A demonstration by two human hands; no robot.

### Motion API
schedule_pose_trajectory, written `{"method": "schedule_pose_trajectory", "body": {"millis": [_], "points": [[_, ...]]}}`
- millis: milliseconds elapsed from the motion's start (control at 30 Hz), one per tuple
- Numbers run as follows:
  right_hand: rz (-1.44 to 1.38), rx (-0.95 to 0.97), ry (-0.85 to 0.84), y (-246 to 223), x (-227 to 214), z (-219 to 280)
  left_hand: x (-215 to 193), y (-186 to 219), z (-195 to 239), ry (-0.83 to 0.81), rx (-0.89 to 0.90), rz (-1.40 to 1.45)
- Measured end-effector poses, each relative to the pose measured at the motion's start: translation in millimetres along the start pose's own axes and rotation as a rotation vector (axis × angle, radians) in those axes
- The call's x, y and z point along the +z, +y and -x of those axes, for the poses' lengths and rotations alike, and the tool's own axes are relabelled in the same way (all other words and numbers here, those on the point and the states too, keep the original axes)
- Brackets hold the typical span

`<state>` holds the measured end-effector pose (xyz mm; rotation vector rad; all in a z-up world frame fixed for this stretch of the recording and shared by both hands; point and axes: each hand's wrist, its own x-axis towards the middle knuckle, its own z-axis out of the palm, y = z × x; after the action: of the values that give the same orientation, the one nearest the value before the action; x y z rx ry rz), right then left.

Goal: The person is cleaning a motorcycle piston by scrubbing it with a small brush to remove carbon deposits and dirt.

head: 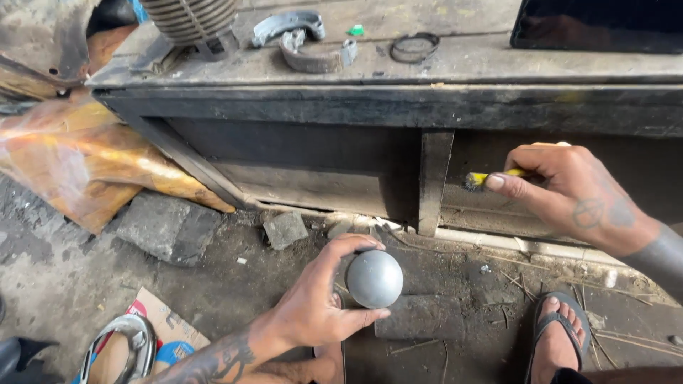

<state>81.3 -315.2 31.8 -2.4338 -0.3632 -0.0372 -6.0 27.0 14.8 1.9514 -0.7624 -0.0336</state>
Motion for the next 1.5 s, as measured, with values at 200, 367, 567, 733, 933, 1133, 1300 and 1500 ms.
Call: {"method": "schedule_pose_trajectory", "body": {"millis": [200, 367, 567, 733, 933, 1133, 1300, 1500], "points": [[-0.054, 0.087, -0.179, 17.9, 9.9, 19.3, 6.9, -30.2, 26.2, -0.281, 0.4, -0.53], [0.041, 0.249, -0.46, 59.2, 40.4, 48.6, 9.4, -30.6, 54.5, -0.496, 0.419, -0.596], [0.152, 0.409, -0.589, 132.2, 55.3, 99.0, 46.1, -86.9, 67.7, -0.642, 0.481, -0.644], [0.261, 0.586, -0.629, 115.6, 39.4, 120.7, 130.9, -184.3, 82.0, -0.651, 0.454, -0.584], [0.401, 0.487, -0.668, 107.4, 36.4, 142.4, 214.1, -259.7, 99.0, -0.323, -0.079, -0.421], [0.131, 0.269, -0.525, 104.1, 47.8, 161.8, 232.3, -272.5, 118.8, -0.16, -0.421, -0.268], [0.147, 0.167, -0.438, 126.6, 75.5, 193.0, 237.6, -279.9, 135.9, -0.07, -0.203, -0.458], [0.475, -0.229, -0.219, 118.3, 189.9, 266.7, 233.1, -270.1, 117.2, 0.049, -0.18, -0.45]]}}
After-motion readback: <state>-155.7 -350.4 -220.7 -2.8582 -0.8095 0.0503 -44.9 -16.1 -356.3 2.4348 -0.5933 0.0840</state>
